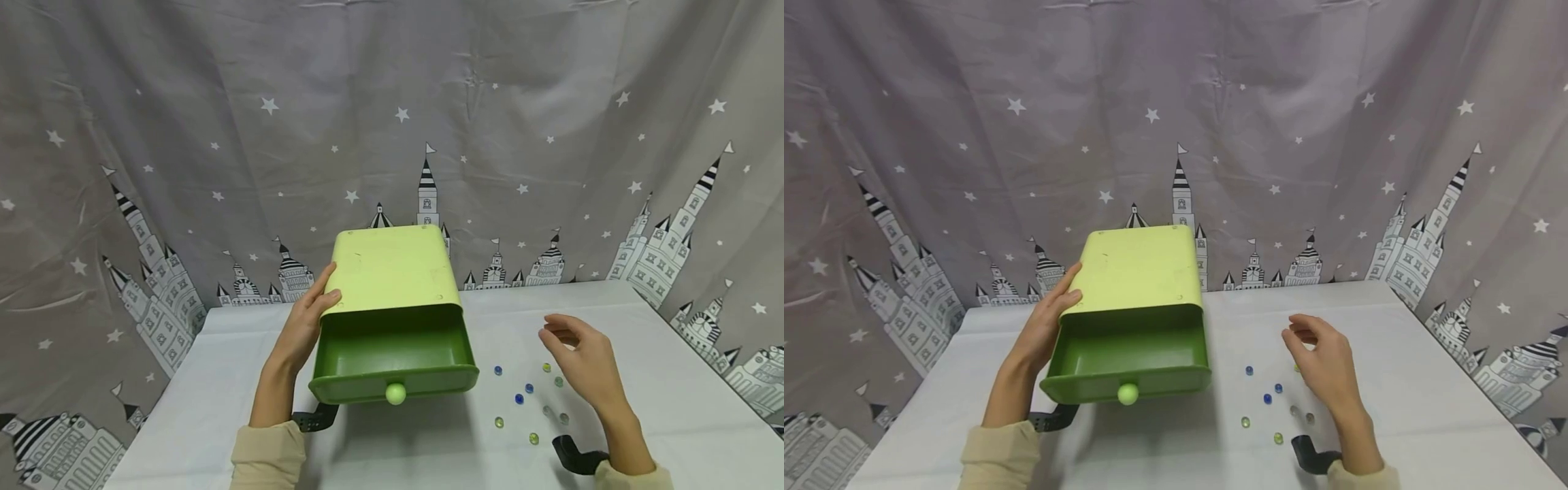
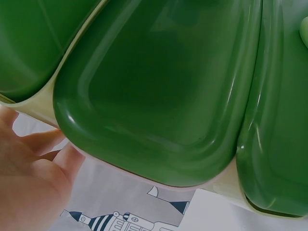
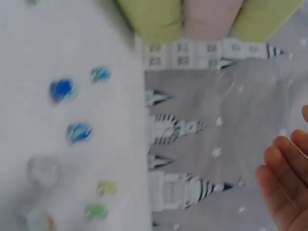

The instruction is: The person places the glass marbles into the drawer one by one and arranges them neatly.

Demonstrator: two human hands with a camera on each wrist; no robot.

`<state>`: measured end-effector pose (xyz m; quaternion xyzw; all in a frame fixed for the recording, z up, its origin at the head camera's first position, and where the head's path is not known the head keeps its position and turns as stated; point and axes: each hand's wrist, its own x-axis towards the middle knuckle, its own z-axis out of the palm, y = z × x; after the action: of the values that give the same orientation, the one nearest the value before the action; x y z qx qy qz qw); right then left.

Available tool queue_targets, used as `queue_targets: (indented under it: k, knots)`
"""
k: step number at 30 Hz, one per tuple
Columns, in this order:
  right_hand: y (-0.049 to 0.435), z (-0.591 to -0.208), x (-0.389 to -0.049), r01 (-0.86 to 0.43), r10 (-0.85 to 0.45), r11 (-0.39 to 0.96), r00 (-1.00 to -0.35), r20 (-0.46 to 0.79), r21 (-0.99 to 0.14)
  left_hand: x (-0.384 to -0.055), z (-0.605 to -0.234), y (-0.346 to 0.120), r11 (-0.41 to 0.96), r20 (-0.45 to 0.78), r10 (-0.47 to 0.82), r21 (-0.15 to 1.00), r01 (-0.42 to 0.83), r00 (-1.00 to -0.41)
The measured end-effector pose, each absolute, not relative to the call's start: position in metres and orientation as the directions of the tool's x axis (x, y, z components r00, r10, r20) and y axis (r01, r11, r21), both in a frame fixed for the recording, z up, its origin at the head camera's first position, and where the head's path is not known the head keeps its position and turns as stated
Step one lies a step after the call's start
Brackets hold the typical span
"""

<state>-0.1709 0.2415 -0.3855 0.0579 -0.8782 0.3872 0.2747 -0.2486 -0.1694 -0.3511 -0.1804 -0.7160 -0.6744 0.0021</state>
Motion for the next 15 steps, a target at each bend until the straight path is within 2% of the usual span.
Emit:
queue_targets:
  k: [4, 9, 15]
  knots:
    - [0.253, -0.397, -0.177, -0.268, 0.142, 0.720, -0.846, 0.514, -0.641, -0.248, -0.351, -0.169, 0.021, 0.248, 0.258, 0.965, 0.263, -0.934]
    - [0.261, -0.411, -0.182, -0.167, 0.162, 0.717, -0.904, 0.395, -0.677, -0.248, -0.352, -0.170, 0.025, 0.250, 0.255, 0.964, 0.265, -0.934]
    - [0.268, -0.430, -0.189, -0.088, 0.153, 0.741, -0.943, 0.295, -0.666, -0.248, -0.352, -0.170, 0.021, 0.251, 0.255, 0.964, 0.265, -0.934]
